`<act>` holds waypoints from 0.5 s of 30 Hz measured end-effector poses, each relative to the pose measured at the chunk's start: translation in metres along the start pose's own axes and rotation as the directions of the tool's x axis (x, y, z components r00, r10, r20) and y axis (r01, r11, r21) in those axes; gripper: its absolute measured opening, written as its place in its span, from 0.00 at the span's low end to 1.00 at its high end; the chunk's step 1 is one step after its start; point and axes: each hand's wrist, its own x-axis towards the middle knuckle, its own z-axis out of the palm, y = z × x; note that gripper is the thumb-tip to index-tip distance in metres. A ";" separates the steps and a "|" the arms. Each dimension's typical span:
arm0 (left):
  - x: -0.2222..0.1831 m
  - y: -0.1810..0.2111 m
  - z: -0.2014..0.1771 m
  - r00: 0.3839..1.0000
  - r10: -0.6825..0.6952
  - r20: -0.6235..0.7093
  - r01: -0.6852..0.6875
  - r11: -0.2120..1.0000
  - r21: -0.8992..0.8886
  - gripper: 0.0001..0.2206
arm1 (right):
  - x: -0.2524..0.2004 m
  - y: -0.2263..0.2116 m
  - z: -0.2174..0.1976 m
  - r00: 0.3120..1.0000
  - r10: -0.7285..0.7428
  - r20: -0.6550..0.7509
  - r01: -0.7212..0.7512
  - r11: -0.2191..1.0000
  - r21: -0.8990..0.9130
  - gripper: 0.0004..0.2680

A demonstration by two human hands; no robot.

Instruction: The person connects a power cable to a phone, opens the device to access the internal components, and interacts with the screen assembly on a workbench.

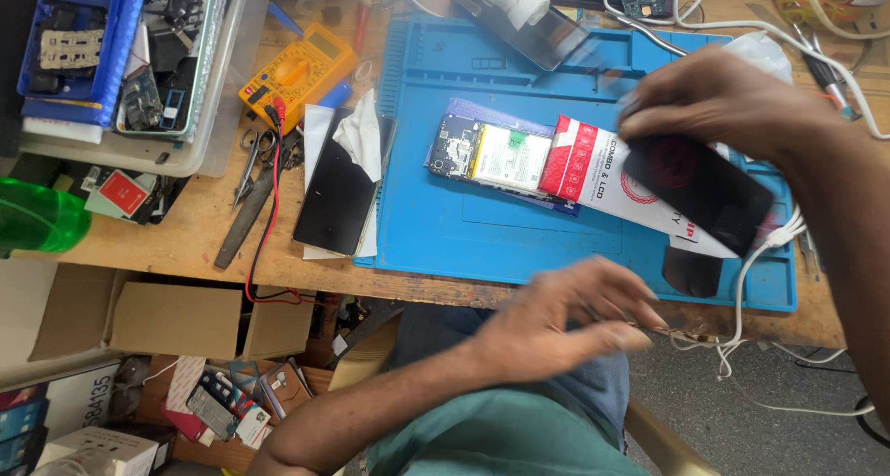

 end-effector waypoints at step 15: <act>-0.022 0.038 -0.098 0.923 0.340 -0.181 0.076 0.301 0.951 0.25 | -0.016 -0.023 0.068 0.874 -0.485 -0.046 0.413 0.788 -0.457 0.31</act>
